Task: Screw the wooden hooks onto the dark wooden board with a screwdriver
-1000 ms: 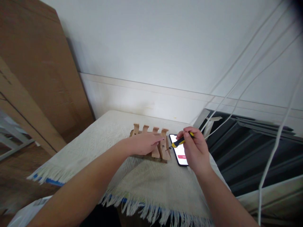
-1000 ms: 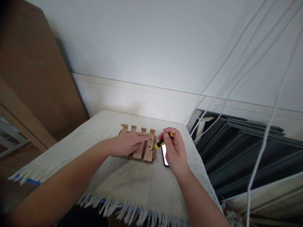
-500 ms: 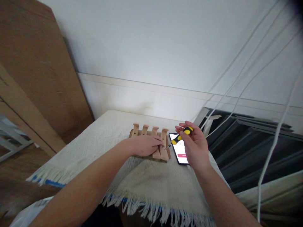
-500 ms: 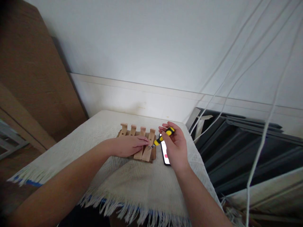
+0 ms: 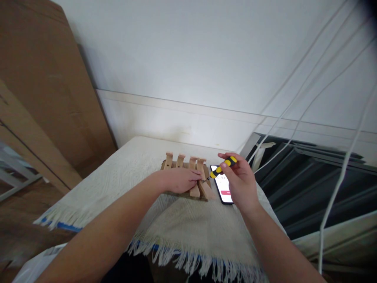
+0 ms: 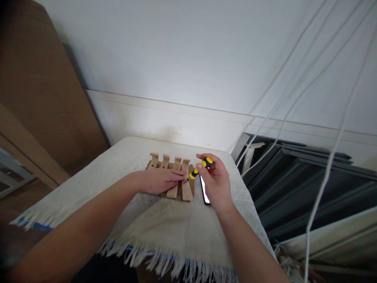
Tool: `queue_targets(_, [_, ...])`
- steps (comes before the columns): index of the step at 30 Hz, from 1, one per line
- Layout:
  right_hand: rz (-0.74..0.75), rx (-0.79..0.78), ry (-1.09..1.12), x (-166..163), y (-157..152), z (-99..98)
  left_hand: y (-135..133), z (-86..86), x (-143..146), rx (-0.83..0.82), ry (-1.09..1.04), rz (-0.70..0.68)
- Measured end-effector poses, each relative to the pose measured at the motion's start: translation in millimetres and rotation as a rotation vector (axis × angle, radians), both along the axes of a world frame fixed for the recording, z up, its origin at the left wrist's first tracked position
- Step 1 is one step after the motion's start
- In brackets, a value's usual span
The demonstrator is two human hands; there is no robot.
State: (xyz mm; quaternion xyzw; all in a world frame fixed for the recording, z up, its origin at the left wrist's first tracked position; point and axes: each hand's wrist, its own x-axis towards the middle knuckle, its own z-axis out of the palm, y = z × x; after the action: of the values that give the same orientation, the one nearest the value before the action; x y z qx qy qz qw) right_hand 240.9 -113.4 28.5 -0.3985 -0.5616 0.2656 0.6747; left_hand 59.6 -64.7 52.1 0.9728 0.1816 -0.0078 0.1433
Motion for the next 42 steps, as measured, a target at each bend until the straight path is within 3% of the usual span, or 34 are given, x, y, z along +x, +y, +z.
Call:
queue_targets(6, [-0.027, 0.093, -0.113, -4, -8, -1.7, 0, -0.7, -1, -0.012, 0.026, 0.052])
queue_targets(29, [-0.165, 0.232, -0.43, -2, -8, -14.1, -1, 2.8, 1, 0.018, 0.132, 0.035])
queue_targets(42, [-0.238, 0.449, -0.693, 1, -7, -2.1, -1, -0.2, -1, 0.0, 0.059, 0.094])
